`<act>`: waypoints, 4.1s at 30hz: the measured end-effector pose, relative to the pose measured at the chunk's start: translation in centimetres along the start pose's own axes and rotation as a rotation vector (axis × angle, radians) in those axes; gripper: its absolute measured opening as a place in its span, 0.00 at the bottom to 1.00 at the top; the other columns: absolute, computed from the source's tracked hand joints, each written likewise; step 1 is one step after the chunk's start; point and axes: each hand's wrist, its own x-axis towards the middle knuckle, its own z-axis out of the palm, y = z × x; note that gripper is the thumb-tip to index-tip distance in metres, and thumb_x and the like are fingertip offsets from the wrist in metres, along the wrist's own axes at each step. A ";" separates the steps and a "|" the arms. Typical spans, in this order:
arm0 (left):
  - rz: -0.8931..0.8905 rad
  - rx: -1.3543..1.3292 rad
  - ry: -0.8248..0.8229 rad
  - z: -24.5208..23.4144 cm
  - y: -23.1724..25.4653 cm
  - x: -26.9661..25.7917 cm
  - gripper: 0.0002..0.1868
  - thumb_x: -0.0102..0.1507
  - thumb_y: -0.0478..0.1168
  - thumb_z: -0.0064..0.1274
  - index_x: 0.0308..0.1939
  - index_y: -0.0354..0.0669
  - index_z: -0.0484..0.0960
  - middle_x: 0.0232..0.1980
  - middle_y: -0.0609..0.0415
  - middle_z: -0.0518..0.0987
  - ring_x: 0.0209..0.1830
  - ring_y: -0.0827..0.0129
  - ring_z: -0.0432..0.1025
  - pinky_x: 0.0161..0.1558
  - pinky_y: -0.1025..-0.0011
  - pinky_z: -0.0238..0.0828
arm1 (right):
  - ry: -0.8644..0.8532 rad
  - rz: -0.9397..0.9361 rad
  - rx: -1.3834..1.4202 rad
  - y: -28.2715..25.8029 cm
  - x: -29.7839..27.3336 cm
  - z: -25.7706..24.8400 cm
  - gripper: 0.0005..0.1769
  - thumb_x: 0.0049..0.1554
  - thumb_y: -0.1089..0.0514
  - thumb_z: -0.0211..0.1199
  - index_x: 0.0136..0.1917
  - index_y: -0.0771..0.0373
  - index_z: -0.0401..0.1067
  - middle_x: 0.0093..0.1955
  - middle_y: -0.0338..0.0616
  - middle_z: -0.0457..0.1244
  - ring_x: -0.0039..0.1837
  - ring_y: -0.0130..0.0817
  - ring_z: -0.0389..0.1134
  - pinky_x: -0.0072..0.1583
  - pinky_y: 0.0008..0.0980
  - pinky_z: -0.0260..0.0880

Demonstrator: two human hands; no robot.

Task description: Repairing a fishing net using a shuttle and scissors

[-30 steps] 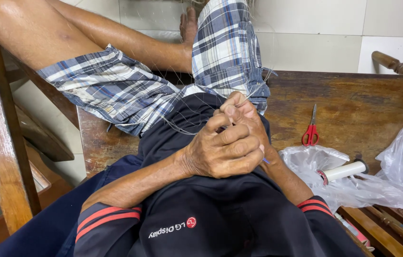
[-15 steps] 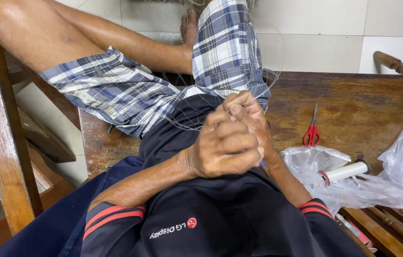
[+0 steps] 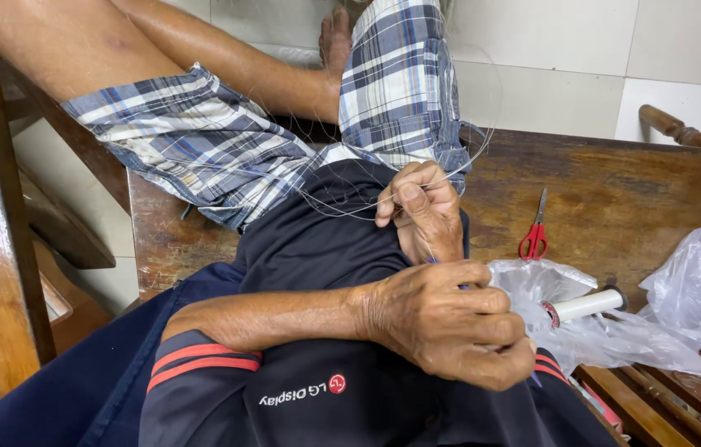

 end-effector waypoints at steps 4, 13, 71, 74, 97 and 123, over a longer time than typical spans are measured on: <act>0.020 0.029 -0.007 -0.2 0.3 0.5 0.09 0.80 0.31 0.55 0.51 0.49 0.87 0.42 0.56 0.76 0.34 0.67 0.67 0.35 0.66 0.59 | -0.017 -0.019 0.012 0.5 -0.1 -0.9 0.14 0.77 0.54 0.67 0.51 0.61 0.69 0.46 0.46 0.61 0.41 0.40 0.72 0.43 0.35 0.75; 0.013 -0.042 0.029 -0.5 0.8 0.6 0.09 0.80 0.31 0.54 0.48 0.46 0.87 0.44 0.52 0.82 0.37 0.64 0.74 0.40 0.66 0.71 | 0.019 -0.024 -0.004 0.5 -0.5 -1.4 0.12 0.77 0.54 0.67 0.55 0.60 0.68 0.47 0.46 0.64 0.44 0.44 0.75 0.52 0.36 0.79; -0.087 -0.040 0.027 -0.1 0.7 0.2 0.06 0.82 0.38 0.60 0.49 0.48 0.86 0.41 0.58 0.77 0.34 0.64 0.68 0.38 0.61 0.58 | -0.444 0.348 0.368 0.0 0.9 -2.3 0.14 0.76 0.47 0.73 0.52 0.51 0.73 0.97 0.70 0.54 0.72 0.38 0.65 0.62 0.29 0.62; -0.069 -0.027 0.001 -0.3 0.6 0.1 0.08 0.83 0.36 0.56 0.50 0.49 0.87 0.41 0.58 0.75 0.34 0.65 0.67 0.37 0.61 0.57 | -0.430 0.329 0.354 -0.1 0.8 -1.9 0.14 0.76 0.47 0.72 0.52 0.52 0.72 0.97 0.71 0.53 0.73 0.39 0.66 0.62 0.28 0.62; -0.133 -0.196 0.037 -3.6 2.0 -3.4 0.10 0.83 0.38 0.63 0.63 0.34 0.89 0.54 0.50 0.80 0.36 0.56 0.77 0.40 0.54 0.70 | -0.220 0.351 0.449 -0.1 1.0 -1.4 0.17 0.76 0.50 0.71 0.51 0.53 0.65 0.98 0.67 0.51 0.64 0.33 0.65 0.52 0.22 0.64; -0.548 -0.284 0.880 -7.1 0.4 -1.9 0.07 0.91 0.41 0.46 0.67 0.46 0.78 0.63 0.43 0.79 0.65 0.42 0.81 0.68 0.31 0.92 | -0.109 0.291 0.329 -1.0 1.4 1.1 0.19 0.73 0.47 0.73 0.47 0.51 0.66 0.95 0.70 0.54 0.60 0.23 0.66 0.49 0.19 0.56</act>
